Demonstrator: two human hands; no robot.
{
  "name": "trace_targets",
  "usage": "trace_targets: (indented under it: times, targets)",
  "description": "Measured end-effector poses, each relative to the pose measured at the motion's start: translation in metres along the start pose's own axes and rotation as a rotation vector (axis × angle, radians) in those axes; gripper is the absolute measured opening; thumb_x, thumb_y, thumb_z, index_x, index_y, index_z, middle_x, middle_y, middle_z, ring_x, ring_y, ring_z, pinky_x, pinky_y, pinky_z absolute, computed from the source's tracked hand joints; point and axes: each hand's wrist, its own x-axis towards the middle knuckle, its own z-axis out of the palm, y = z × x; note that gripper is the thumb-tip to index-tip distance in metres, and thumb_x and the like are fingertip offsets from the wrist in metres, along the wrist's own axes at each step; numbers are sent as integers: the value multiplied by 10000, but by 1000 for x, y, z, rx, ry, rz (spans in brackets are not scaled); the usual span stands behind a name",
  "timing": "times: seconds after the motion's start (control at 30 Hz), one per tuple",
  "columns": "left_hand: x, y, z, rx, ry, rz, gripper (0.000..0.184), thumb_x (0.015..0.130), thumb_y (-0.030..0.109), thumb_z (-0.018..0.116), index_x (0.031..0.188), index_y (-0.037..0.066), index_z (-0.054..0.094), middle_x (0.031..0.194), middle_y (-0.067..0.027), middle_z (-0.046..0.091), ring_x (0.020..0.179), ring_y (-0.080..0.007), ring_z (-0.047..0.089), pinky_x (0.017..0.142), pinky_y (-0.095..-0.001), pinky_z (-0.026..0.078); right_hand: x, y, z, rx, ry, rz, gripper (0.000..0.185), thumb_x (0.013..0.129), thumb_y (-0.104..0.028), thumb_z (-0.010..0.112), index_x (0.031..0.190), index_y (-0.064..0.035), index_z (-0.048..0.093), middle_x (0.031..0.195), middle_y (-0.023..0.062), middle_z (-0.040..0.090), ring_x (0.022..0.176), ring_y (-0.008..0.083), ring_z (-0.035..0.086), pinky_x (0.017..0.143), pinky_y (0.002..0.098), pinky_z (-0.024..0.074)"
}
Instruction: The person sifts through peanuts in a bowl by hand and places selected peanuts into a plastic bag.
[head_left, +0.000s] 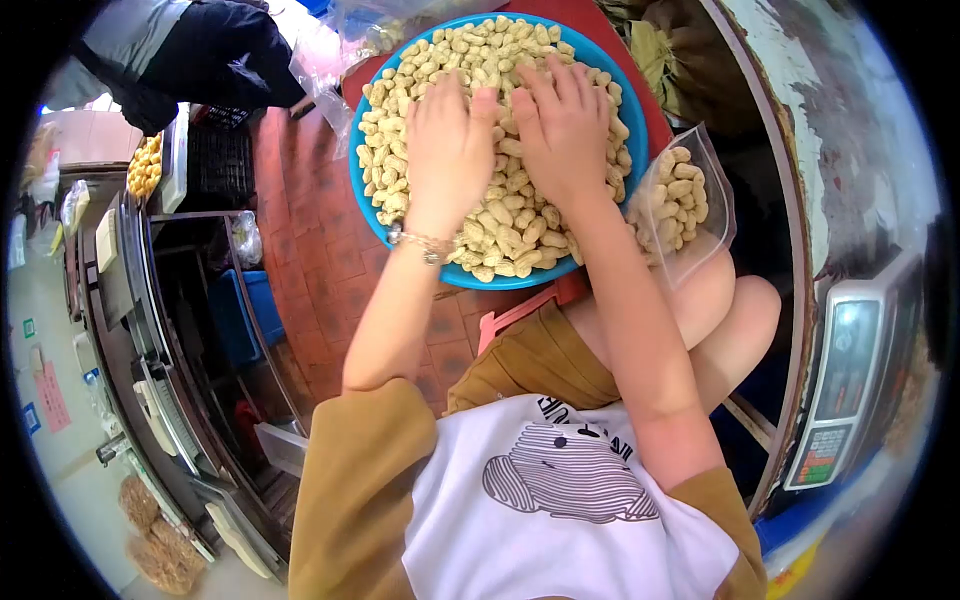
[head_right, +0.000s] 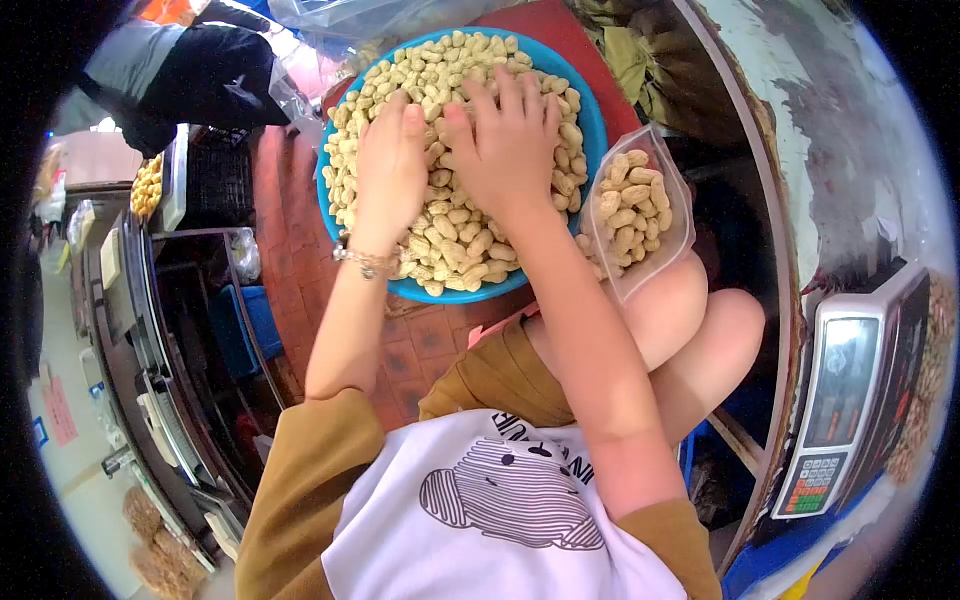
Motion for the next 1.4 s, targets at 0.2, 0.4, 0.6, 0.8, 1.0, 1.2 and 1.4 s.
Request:
trace_targets:
  times: [0.2, 0.4, 0.6, 0.8, 1.0, 1.2, 1.4]
  targets:
    - [-5, -1, 11, -85, 80, 62, 518, 1034, 352, 341, 1251, -76, 537, 1319, -255, 528, 1252, -389, 465, 1114, -469, 297, 6, -10, 9, 266, -56, -90, 328, 907, -287, 527, 1113, -66, 655, 1147, 142, 611, 1134, 364, 510, 1003, 512, 353]
    - [-8, -9, 12, -764, 98, -172, 573, 1059, 399, 266, 1377, -40, 451, 1409, -182, 470, 1292, -271, 443, 1102, -379, 338, 9, -31, 15, -1, -57, -219, 280, 843, -280, 587, 1036, -105, 689, 1078, 103, 624, 1040, 311, 531, 975, 509, 362]
    - [-10, -1, 4, -961, 132, -284, 621, 1053, 459, 256, 1421, -11, 427, 1448, -155, 448, 1342, -238, 398, 1147, -363, 257, 8, -42, 5, -82, -99, -221, 296, 761, -303, 668, 999, -129, 693, 1036, 83, 620, 990, 284, 538, 914, 482, 385]
    - [-8, -1, 9, -1016, 188, -275, 526, 1067, 364, 281, 1356, -23, 490, 1304, -120, 542, 1114, -164, 532, 963, -291, 438, 5, -37, 12, -19, -74, -281, 132, 710, -191, 666, 795, -91, 655, 864, 74, 589, 860, 265, 558, 795, 391, 449]
    - [-8, -4, 10, -911, 168, -248, 566, 1061, 382, 248, 1291, -44, 543, 1309, -165, 557, 1194, -225, 520, 1042, -339, 390, 6, -38, 14, 78, -27, -295, 83, 752, -144, 627, 795, -75, 645, 868, 74, 589, 871, 277, 588, 742, 376, 508]
    - [-9, -8, 14, -776, 180, -178, 595, 1060, 399, 243, 1227, -58, 586, 1260, -176, 588, 1157, -244, 554, 1033, -347, 400, 2, -36, 13, 147, -14, -282, 126, 780, -148, 610, 875, -84, 662, 914, 84, 606, 894, 287, 594, 783, 414, 504]
    - [-8, -10, 14, -658, 218, -145, 578, 1053, 359, 253, 1146, -61, 639, 1155, -188, 634, 1058, -249, 581, 958, -345, 425, 0, -37, 11, 14, -87, -268, 147, 798, -164, 609, 926, -127, 673, 946, 94, 620, 893, 270, 597, 764, 416, 477]
